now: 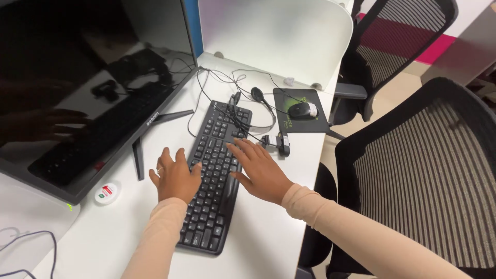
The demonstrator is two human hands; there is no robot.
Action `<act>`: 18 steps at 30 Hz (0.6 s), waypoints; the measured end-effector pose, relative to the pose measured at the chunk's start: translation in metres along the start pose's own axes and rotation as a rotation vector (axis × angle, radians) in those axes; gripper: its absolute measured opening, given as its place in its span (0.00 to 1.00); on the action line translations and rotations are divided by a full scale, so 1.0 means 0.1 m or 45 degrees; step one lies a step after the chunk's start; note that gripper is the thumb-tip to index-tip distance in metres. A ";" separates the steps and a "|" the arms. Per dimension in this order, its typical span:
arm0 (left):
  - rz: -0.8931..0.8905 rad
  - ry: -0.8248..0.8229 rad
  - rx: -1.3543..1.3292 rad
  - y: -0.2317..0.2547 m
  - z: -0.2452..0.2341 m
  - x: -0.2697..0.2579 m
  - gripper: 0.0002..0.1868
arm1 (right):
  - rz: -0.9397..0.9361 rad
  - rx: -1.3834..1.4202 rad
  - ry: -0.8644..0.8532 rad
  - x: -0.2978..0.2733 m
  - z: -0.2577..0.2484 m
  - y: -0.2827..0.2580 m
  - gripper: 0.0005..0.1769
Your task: Installing a webcam on top of a computer monitor and organizing a headset at a workstation.
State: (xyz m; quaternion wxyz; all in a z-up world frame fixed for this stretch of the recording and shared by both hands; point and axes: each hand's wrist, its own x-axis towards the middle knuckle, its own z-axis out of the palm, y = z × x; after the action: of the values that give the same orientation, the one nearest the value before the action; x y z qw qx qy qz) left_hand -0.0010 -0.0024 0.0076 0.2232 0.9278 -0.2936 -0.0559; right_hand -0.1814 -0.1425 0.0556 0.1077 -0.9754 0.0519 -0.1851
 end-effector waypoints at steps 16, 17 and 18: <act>0.042 -0.089 -0.087 0.09 0.13 -0.14 0.40 | 0.014 -0.027 -0.069 -0.17 -0.07 0.26 0.37; 0.045 -0.088 -0.099 0.11 0.12 -0.16 0.40 | 0.014 -0.017 -0.077 -0.19 -0.07 0.29 0.38; 0.049 -0.079 -0.108 0.11 0.10 -0.16 0.40 | 0.009 -0.007 -0.078 -0.19 -0.07 0.31 0.38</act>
State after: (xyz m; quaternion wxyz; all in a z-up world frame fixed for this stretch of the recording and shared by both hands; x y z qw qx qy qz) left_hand -0.0224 -0.0052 0.0035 0.2542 0.9095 -0.3155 -0.0928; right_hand -0.2033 -0.1715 0.0487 0.1071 -0.9808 0.0525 -0.1545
